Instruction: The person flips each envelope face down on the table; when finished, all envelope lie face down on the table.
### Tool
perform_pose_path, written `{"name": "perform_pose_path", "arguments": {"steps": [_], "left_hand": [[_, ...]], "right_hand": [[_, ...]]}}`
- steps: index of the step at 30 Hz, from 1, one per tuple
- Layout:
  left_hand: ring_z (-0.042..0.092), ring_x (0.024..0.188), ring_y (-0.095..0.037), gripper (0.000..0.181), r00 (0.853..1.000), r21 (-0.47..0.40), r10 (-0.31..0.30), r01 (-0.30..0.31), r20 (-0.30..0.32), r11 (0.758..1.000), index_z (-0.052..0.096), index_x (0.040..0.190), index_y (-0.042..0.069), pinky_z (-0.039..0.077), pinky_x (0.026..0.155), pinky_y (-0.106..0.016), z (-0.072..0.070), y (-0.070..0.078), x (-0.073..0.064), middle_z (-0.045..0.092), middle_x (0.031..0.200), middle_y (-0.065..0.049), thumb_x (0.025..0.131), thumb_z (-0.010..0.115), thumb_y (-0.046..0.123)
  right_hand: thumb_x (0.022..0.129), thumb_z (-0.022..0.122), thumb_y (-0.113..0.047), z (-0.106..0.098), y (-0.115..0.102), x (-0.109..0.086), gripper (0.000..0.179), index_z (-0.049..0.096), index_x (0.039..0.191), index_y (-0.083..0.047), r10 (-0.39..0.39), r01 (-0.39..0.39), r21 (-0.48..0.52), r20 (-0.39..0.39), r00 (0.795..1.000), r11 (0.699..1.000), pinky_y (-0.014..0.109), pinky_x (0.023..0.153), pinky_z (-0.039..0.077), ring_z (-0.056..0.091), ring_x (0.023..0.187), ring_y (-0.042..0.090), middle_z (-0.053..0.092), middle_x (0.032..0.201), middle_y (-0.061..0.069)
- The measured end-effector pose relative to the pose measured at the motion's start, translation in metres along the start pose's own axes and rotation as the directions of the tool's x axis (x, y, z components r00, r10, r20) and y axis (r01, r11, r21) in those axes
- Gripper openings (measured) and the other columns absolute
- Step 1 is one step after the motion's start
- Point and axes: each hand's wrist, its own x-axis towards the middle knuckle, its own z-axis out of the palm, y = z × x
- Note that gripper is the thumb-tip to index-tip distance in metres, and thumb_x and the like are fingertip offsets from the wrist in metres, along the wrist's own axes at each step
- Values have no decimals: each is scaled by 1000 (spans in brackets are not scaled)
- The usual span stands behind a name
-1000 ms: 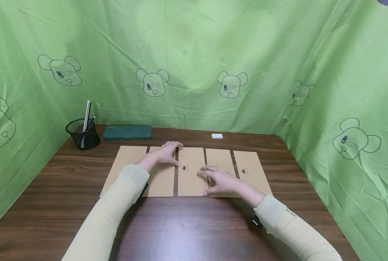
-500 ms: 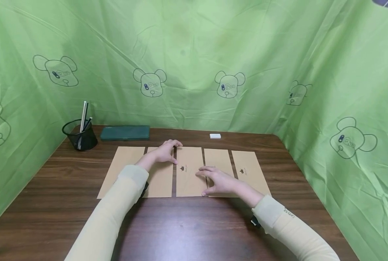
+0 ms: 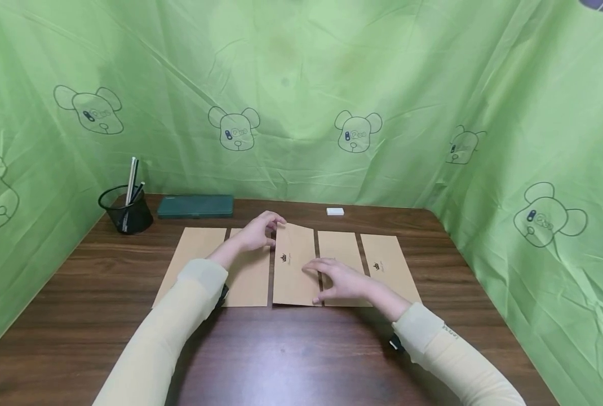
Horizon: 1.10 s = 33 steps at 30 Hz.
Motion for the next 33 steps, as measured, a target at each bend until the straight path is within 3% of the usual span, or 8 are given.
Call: {"name": "perform_pose_path", "arguments": {"steps": [4,8,15,19,24,29,33], "left_hand": [[54,113,-30,45,999,-1,50,-50,-21,999,59,119,3,45,98,-40,-1,5,0,47,125,-12,77,70,-7],[57,111,-28,30,993,33,109,-107,-53,994,66,108,4,45,98,-40,-3,9,2,51,122,-11,79,72,0],[59,105,-24,19,973,152,213,-198,-94,968,71,96,10,44,97,-39,-8,18,2,56,113,-7,78,76,13],[58,103,-22,17,960,185,258,-236,-107,954,70,91,10,44,95,-39,-13,26,1,57,109,-6,77,78,17],[57,99,-20,16,948,188,295,-269,-124,945,66,88,11,46,92,-38,-19,38,3,57,105,-3,78,77,18],[53,103,-19,17,953,220,281,-252,-112,942,65,92,13,42,95,-38,-23,49,4,55,106,-1,81,75,22],[50,106,-20,20,957,268,271,-235,-103,934,64,95,13,41,95,-39,-23,59,5,54,108,-1,82,73,25]], "right_hand": [[78,71,-49,-3,-2,2,81,39,144,-16,28,-27,99,-12,1000,995,42,112,28,36,135,24,42,146,5],[84,66,-46,-8,-4,4,74,37,145,-13,10,-3,171,-40,999,985,41,111,29,39,134,22,43,145,5],[94,58,-34,-19,-14,10,61,35,145,-11,-28,66,384,-102,994,921,48,99,42,49,125,30,45,143,11],[95,56,-33,-26,-24,12,59,33,146,-16,-1,47,450,-102,995,892,44,85,52,55,117,31,44,144,10],[94,58,-35,-35,-36,13,62,29,148,-25,59,-9,507,-83,995,862,42,66,57,63,103,27,42,145,10],[91,61,-36,-43,-44,16,63,30,146,-31,93,-36,513,-85,992,857,43,60,56,66,93,29,41,144,18],[91,61,-34,-48,-47,18,58,35,143,-28,110,-44,469,-113,988,882,39,58,56,67,75,22,44,141,16]]}}
